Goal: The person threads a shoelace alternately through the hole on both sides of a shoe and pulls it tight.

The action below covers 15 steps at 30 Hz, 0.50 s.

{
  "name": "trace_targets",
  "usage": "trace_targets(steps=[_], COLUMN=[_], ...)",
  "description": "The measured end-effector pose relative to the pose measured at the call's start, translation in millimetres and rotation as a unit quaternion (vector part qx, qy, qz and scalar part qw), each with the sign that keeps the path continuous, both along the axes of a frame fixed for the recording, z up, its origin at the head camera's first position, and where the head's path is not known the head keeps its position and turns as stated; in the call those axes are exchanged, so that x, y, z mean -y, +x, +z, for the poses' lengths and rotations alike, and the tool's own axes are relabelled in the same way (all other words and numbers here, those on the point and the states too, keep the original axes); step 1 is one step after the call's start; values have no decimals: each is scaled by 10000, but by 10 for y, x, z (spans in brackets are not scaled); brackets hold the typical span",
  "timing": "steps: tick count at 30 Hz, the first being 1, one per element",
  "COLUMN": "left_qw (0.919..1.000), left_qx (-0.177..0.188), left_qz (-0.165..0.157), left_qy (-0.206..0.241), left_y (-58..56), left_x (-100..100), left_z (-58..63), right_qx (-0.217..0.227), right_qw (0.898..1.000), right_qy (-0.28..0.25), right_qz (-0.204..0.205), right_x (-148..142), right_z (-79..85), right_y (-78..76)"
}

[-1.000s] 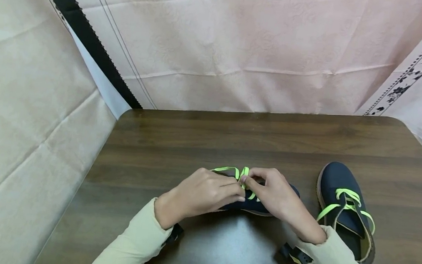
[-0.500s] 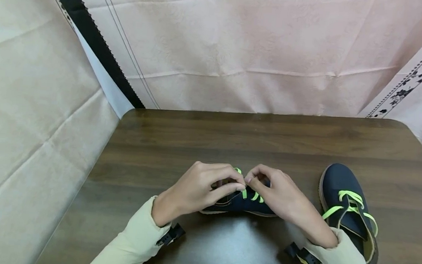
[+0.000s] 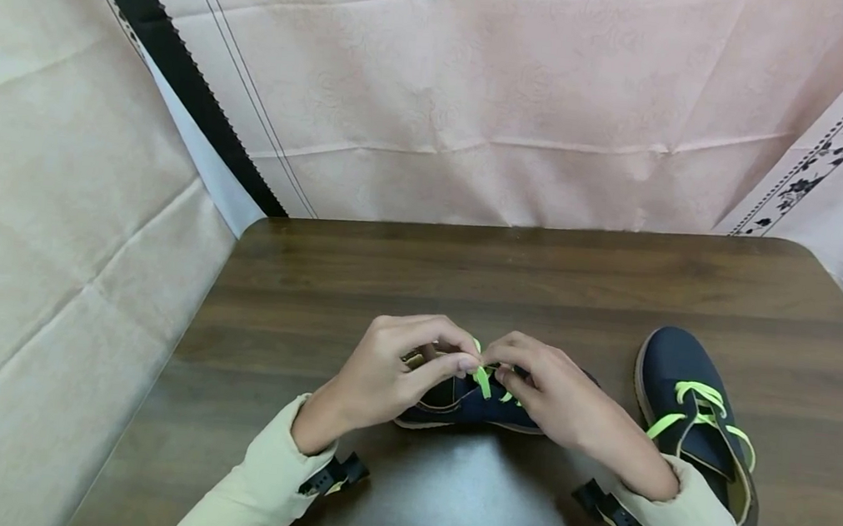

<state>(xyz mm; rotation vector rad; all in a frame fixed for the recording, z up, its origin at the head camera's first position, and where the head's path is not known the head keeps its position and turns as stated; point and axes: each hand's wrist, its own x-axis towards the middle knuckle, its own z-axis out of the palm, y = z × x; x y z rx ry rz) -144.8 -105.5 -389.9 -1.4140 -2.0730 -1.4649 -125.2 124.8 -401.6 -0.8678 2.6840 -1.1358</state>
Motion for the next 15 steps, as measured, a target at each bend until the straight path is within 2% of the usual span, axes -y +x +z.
trace_targets(steps=[5,10,15], left_qw=[9983,9951,9946], left_qx=[180,214,92], left_qz=[77,122,110], left_qy=[541,958,1033], left_y=[20,47,76], left_x=[33,97,121], left_z=[51,124,178], right_qx=[344,28,-392], right_qw=[9975,9953,9934], right_qy=[566,954,1074], right_qz=[237,149,-119], right_x=[-16,36,98], right_z=[86,98,79], right_y=[36,70,81])
